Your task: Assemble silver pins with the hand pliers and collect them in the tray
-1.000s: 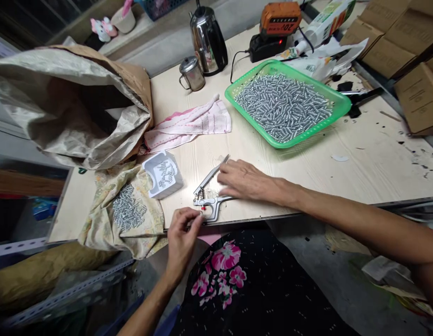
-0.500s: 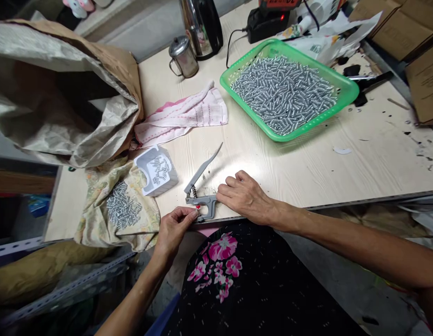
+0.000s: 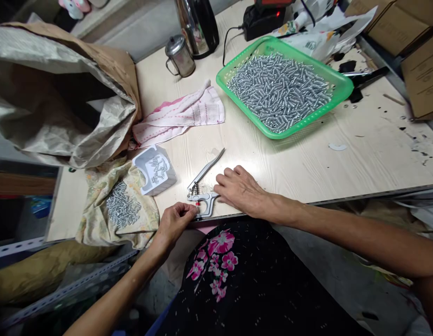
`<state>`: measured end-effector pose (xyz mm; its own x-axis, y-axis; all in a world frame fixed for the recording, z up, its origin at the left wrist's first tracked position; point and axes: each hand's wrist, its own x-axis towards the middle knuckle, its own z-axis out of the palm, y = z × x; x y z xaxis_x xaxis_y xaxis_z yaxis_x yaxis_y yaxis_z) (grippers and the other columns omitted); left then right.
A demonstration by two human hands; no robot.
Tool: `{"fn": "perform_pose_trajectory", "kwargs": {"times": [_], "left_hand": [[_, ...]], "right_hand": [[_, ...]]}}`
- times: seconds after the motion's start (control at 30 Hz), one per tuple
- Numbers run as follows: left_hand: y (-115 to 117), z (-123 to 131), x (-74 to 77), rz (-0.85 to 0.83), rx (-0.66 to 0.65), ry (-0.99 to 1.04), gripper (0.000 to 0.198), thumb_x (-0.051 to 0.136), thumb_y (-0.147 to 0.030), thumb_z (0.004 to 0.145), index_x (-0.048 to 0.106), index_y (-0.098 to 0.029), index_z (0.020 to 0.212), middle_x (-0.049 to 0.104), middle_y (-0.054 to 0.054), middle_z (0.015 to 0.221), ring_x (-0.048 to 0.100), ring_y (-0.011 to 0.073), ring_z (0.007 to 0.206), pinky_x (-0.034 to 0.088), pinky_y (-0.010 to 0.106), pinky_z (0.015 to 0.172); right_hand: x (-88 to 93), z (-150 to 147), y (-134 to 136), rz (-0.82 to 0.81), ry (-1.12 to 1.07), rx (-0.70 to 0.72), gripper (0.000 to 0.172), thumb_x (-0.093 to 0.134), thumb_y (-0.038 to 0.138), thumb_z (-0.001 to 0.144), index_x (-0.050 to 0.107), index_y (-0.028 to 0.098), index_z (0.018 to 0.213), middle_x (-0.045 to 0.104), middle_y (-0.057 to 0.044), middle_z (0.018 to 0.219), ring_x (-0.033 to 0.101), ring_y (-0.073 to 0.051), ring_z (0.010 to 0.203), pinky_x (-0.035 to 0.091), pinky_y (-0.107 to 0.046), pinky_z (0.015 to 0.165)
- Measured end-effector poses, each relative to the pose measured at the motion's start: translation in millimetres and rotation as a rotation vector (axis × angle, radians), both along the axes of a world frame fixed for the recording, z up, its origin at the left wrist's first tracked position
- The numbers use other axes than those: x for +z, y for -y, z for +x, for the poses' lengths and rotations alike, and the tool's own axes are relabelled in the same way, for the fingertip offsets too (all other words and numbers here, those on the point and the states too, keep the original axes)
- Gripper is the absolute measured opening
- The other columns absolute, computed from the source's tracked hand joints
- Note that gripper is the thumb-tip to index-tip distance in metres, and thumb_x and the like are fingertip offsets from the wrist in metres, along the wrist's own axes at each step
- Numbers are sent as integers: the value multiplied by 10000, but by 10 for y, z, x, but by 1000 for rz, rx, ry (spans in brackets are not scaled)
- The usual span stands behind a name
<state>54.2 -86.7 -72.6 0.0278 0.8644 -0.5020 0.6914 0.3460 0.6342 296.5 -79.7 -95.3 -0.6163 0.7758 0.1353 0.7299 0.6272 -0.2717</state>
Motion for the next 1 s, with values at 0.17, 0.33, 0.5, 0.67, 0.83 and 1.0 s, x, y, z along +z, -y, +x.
{"fn": "perform_pose_trajectory", "kwargs": {"times": [0.17,0.33,0.5,0.67,0.83,1.0], "left_hand": [[-5,23,5,-27,1,-37,307,642,-446,707,719,-149,700,669,26,629,595,170,614,366,241,536],[-16,25,-20,-50,-1,-39,303,631,-440,701,717,-150,682,655,22,611,573,158,589,361,238,528],[-35,34,-26,-86,-35,-67,303,608,-424,704,701,-141,653,598,1,547,541,147,561,343,240,530],[-51,20,-29,-91,-67,-92,330,600,-444,744,700,-134,690,618,2,594,565,155,603,368,248,566],[49,8,13,5,-144,-166,293,585,-394,841,695,-136,758,648,33,716,611,184,689,459,287,647],[41,211,78,628,-448,-282,398,613,-349,911,573,-139,1247,585,162,1245,546,311,1169,472,474,991]], "right_hand": [[48,145,-191,-2,-20,16,1002,732,665,736,335,131,1485,286,-246,1567,243,-409,1434,293,-586,1091],[-38,196,-380,-26,49,82,1130,699,768,683,321,84,1499,339,-280,1533,223,-452,1448,206,-666,1131],[-51,162,-418,-57,42,66,1086,642,756,745,279,76,1510,376,-255,1518,265,-423,1437,206,-638,1146],[53,125,-430,-87,55,52,960,678,705,741,400,76,1411,550,-207,1303,468,-381,1225,277,-583,1111],[82,114,-378,-103,56,45,642,690,599,806,544,102,1186,590,-152,1103,501,-316,1019,401,-471,924],[-27,110,-281,-96,-50,44,446,629,495,899,548,127,1138,572,-135,1078,493,-272,964,431,-391,828]]}}
